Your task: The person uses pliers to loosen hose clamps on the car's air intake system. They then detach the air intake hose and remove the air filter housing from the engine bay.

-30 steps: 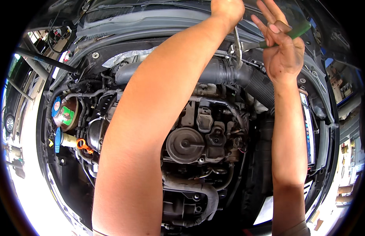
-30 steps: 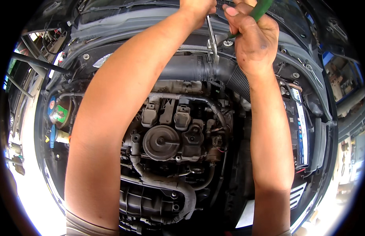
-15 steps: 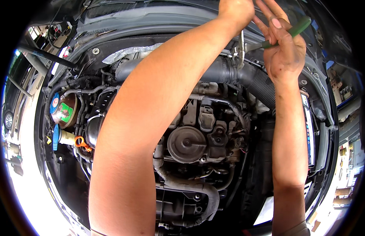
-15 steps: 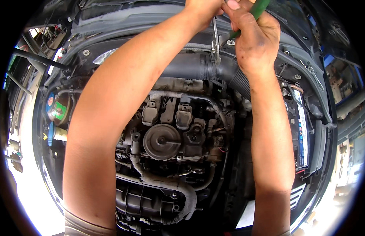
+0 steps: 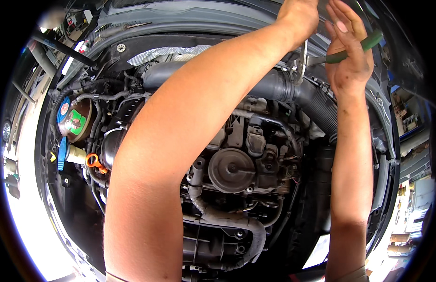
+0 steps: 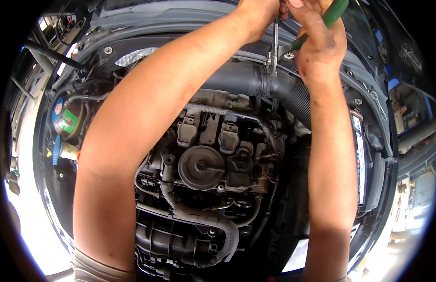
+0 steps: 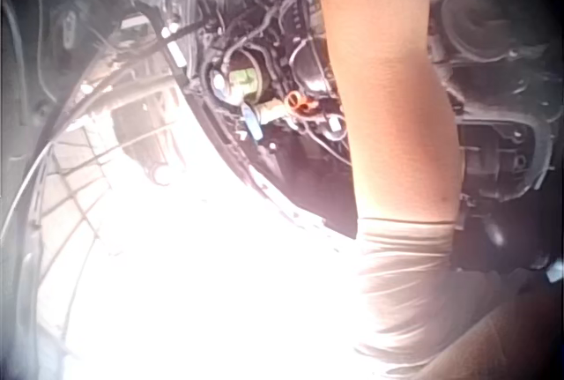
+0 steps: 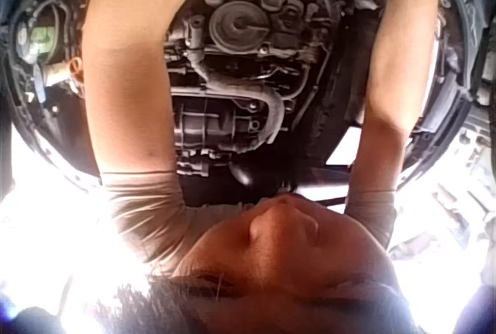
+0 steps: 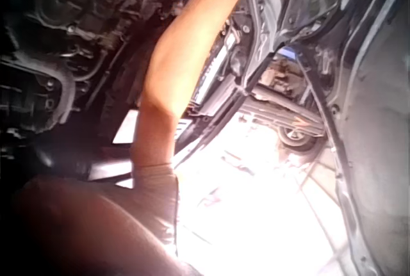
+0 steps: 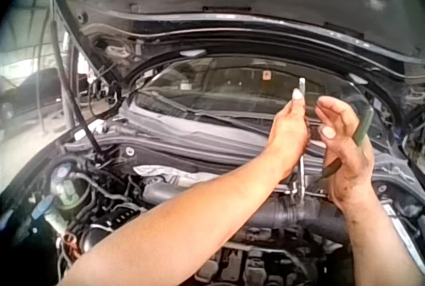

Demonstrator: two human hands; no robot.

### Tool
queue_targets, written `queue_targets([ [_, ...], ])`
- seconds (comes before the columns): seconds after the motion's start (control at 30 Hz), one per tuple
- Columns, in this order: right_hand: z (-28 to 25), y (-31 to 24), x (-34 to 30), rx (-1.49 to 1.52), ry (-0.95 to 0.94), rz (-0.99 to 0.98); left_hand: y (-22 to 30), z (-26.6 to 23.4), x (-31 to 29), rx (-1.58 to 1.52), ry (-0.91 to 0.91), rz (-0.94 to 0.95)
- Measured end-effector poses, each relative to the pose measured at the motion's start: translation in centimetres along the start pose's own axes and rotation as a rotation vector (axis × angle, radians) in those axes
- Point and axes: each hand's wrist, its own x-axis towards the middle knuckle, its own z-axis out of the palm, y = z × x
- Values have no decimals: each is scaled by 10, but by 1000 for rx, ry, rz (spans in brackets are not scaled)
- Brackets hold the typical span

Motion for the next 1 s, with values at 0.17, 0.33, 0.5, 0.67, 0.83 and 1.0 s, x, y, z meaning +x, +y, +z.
queue_targets([
  [0.17, 2, 0, 12, 110, -114, 139, -20, -12, 4, -193, -126, -89],
  [0.33, 2, 8, 18, 209, -247, 217, -6, -15, -11, -215, -195, -11],
  [0.5, -7, 10, 28, 174, -397, 271, -1, -21, -24, -276, -256, -114],
  [0.67, -2, 11, 31, 217, -414, 303, -7, -21, -32, -340, -282, -91],
  [0.83, 5, 17, 26, 189, -310, 242, -3, -13, -34, -193, -187, -49],
  [1.0, -7, 20, 34, 206, -352, 229, 2, -25, -46, 16, -214, 85],
])
